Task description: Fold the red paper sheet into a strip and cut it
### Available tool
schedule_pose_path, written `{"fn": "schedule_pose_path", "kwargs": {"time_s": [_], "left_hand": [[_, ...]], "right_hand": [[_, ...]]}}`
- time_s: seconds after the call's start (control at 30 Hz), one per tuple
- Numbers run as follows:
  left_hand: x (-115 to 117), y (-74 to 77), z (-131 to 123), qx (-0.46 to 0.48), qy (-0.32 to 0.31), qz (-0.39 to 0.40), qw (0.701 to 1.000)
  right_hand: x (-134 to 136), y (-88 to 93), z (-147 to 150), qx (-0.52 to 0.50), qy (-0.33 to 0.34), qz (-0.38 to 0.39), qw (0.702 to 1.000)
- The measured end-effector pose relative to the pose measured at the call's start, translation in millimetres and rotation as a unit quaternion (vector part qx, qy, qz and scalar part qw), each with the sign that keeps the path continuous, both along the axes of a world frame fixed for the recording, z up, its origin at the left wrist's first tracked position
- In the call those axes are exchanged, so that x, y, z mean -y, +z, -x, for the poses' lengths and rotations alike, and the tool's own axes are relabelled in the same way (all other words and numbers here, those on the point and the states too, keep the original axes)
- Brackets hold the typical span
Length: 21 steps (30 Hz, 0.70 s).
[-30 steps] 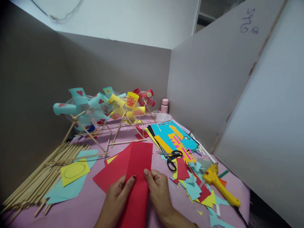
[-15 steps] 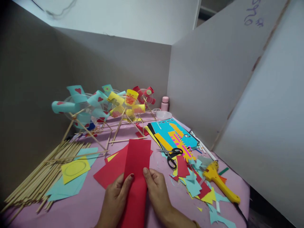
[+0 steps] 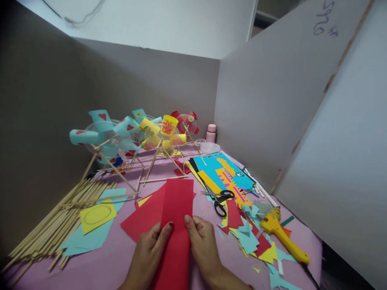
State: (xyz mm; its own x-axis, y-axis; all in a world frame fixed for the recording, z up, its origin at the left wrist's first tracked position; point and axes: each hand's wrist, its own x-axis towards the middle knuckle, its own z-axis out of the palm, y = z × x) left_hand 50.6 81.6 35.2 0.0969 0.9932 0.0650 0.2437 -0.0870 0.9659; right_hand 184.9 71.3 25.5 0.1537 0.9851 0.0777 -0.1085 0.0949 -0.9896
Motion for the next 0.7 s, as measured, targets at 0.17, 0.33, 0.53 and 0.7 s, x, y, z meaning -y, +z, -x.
{"fn": "schedule_pose_path", "kwargs": {"time_s": [0.17, 0.33, 0.53, 0.7], "left_hand": [[3.5, 0.3, -1.6, 0.050, -0.099, 0.053, 0.992], [9.4, -0.9, -3.1, 0.084, -0.175, 0.116, 0.974], [7.5, -8.8, -2.7, 0.114, -0.195, 0.161, 0.961], [5.4, -9.0, -3.2, 0.188, -0.217, 0.166, 0.944]], "right_hand": [[-2.8, 1.6, -8.8, -0.004, -0.029, 0.007, 1.000], [-8.8, 8.1, -22.7, -0.022, -0.053, 0.011, 0.998], [-10.0, 7.4, -27.6, -0.024, -0.057, 0.010, 0.998], [-7.2, 7.6, -22.9, -0.010, -0.009, 0.011, 1.000]]}}
